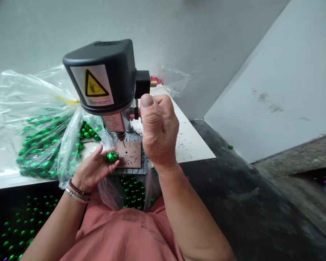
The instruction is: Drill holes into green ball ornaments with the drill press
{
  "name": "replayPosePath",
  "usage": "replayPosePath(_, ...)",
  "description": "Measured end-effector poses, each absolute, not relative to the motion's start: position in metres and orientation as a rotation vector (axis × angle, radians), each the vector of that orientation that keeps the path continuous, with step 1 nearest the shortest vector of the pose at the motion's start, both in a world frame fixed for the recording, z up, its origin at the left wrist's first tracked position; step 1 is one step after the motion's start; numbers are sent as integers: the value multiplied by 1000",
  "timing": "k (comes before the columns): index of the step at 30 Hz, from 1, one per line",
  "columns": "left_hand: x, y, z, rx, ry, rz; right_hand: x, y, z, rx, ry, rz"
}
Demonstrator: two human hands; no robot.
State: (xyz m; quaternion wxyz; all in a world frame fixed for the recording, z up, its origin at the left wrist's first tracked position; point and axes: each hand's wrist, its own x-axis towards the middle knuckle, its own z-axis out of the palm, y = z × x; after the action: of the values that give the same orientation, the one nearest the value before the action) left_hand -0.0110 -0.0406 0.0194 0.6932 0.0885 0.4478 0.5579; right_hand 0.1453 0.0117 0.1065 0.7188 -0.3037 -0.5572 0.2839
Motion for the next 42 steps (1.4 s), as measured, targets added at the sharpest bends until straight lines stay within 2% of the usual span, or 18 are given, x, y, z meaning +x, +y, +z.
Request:
replayPosePath(11, -9, -40, 2, 527, 1267, 1345, 150, 11, 110, -814, -1351, 505)
replayPosePath(20, -8, -23, -10, 1281, 1855, 1020, 153, 10, 126, -815, -1392, 568)
replayPosePath(25, -9, -17, -21, 1310, 1858, 1031, 152, 23, 133, -757, -1393, 573)
replayPosePath(32, -10, -13, -22, 1317, 1809, 1016, 149, 57, 148, -694, -1331, 750)
replayPosePath(42, -3, -5, -15, 1512, 1917, 830, 149, 67, 156, -838, -1318, 774)
